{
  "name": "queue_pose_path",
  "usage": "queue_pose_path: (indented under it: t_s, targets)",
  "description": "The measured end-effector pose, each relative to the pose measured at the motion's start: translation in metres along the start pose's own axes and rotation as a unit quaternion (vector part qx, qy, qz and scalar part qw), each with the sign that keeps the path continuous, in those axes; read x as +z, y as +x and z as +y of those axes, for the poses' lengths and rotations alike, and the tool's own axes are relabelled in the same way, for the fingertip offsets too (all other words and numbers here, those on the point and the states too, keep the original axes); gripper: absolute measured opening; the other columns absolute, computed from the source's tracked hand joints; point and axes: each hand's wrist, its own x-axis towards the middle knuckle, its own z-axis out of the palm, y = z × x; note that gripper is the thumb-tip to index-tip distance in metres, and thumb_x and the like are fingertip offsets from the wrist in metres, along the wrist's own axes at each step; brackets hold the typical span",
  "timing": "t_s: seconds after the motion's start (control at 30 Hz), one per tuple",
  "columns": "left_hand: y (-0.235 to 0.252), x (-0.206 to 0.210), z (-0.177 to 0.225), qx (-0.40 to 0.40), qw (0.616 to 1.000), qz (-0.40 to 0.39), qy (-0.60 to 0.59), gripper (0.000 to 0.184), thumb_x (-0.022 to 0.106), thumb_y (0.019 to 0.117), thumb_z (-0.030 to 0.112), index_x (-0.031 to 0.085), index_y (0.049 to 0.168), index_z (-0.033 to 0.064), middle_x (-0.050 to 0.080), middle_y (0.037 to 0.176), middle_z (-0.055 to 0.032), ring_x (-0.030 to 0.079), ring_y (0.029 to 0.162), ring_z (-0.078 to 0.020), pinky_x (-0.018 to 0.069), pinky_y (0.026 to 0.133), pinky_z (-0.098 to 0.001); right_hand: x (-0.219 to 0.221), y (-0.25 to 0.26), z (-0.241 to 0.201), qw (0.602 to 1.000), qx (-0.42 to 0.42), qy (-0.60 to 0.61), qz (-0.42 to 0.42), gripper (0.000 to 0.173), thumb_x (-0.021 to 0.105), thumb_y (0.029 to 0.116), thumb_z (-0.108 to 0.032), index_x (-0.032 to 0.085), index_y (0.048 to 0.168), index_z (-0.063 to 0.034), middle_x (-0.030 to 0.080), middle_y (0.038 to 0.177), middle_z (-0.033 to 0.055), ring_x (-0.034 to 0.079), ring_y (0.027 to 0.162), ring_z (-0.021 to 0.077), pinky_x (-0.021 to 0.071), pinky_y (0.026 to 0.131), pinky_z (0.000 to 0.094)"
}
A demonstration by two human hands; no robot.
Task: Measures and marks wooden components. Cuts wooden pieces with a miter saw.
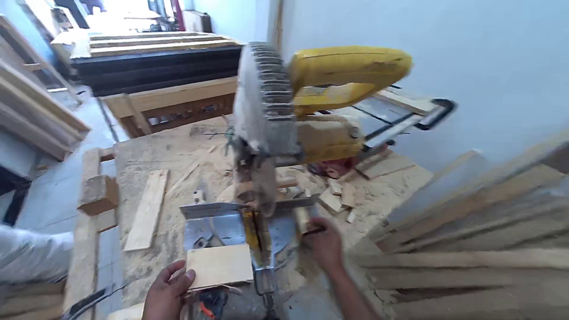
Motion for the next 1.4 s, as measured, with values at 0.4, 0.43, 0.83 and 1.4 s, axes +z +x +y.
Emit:
queue_pose_path:
  t_s: [0.4, 0.43, 0.83, 1.4]
  targets:
    - [-0.021, -0.174, 0.011, 0.033, 0.994, 0.107, -0.011, 0.025, 0.055, 0.1026, 0.004, 0.057, 0.127, 0.0027, 0.070, 0.103, -0.0148, 0.069, 0.082, -0.0213, 0.0600, 0.071, -0.0366, -0.010, 0.127, 0.095, 0.988, 0.012, 0.098, 0.122, 0.036, 0.066, 0.0933, -0.004, 0.058, 0.127, 0.0046, 0.064, 0.116, 0.0144, 0.064, 0.093, 0.0148, 0.0565, 0.085, 0.0351]
    - [-0.019, -0.175, 0.005, 0.022, 0.994, 0.109, 0.020, 0.026, 0.058, 0.1012, 0.004, 0.057, 0.127, 0.0016, 0.070, 0.102, -0.0147, 0.069, 0.080, -0.0208, 0.0595, 0.069, -0.0353, -0.003, 0.119, 0.100, 0.988, 0.003, 0.079, 0.130, 0.037, 0.065, 0.0944, -0.006, 0.058, 0.128, 0.0066, 0.063, 0.120, 0.0186, 0.064, 0.101, 0.0187, 0.0550, 0.091, 0.0384]
    - [-0.010, -0.171, 0.004, 0.173, 0.858, 0.046, 0.481, 0.105, 0.092, 0.0658, 0.050, 0.047, 0.152, 0.0090, 0.039, 0.160, -0.0191, 0.037, 0.148, -0.0395, 0.0364, 0.117, -0.0618, 0.000, 0.038, 0.066, 0.977, -0.153, 0.025, 0.149, 0.046, 0.049, 0.1072, -0.023, 0.049, 0.133, 0.0149, 0.060, 0.126, 0.0290, 0.061, 0.111, 0.0224, 0.0504, 0.099, 0.0349]
    - [0.000, -0.129, 0.005, 0.384, 0.646, -0.175, 0.636, 0.123, 0.088, 0.0560, 0.070, 0.043, 0.154, 0.0122, 0.054, 0.148, -0.0184, 0.049, 0.139, -0.0422, 0.0340, 0.113, -0.0714, 0.057, -0.127, 0.066, 0.968, -0.249, -0.008, 0.009, 0.034, 0.056, 0.1024, -0.033, 0.069, 0.103, -0.0014, 0.064, 0.128, 0.0205, 0.059, 0.127, 0.0220, 0.0495, 0.107, 0.0375]
